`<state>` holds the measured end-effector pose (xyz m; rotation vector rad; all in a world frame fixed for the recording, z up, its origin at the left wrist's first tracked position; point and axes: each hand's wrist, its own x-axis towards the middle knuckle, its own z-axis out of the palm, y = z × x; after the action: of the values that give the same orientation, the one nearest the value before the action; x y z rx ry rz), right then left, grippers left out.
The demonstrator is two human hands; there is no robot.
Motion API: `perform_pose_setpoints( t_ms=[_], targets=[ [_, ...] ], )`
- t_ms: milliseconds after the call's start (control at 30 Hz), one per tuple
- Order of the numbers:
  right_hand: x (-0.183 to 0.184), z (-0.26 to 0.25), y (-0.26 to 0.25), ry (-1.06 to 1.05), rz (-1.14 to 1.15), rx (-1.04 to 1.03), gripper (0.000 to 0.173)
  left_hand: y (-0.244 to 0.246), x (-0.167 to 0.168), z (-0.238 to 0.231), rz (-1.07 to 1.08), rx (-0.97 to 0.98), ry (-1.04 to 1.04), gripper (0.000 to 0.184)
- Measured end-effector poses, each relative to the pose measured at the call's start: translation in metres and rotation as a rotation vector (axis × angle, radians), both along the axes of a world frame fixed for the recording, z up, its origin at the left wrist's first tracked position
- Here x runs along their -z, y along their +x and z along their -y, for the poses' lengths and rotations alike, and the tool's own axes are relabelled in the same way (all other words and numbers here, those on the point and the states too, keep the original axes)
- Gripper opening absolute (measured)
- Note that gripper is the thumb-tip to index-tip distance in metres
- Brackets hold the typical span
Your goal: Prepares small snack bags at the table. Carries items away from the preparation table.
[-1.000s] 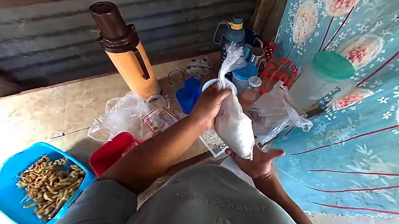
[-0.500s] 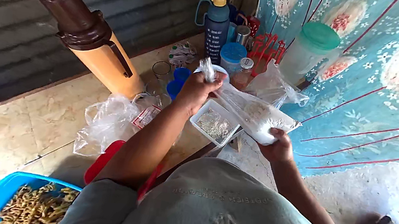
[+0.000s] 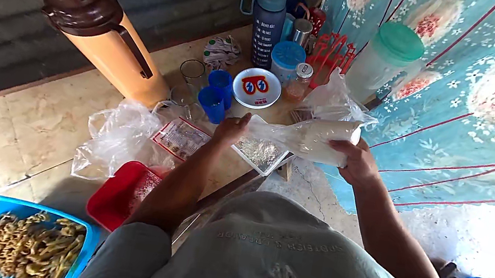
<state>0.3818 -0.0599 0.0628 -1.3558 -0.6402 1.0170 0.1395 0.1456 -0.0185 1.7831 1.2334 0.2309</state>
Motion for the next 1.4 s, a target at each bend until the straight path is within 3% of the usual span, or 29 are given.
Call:
perform_pose_setpoints(
  t_ms=[233,467,533,600,767,1400],
  targets=[
    [0.003,-0.03,-0.004,-0.1,0.045,-0.095,0.048,-0.005,-0.006,0.001,0.031,0.143,0.142,0.036],
    [-0.018,-0.04,-0.008,-0.131,0.202,-0.192,0.052,0.029,-0.005,-0.002,-0.054,0.467,0.215,0.046],
    [-0.023,-0.042,-0.01,-0.143,0.222,-0.201,0.051,0.038,0.0,-0.005,-0.039,0.52,0.213,0.039],
    [-0.028,-0.042,-0.012,-0.146,0.233,-0.197,0.049,0.044,0.0,-0.006,-0.023,0.544,0.235,0.024],
    [-0.039,-0.03,-0.008,-0.152,0.28,-0.149,0.05,0.045,-0.012,-0.018,0.033,0.579,0.268,0.018],
    [-0.056,-0.018,-0.002,-0.178,0.389,-0.134,0.055,0.048,-0.027,-0.011,0.002,0.629,0.204,0.02]
  ],
)
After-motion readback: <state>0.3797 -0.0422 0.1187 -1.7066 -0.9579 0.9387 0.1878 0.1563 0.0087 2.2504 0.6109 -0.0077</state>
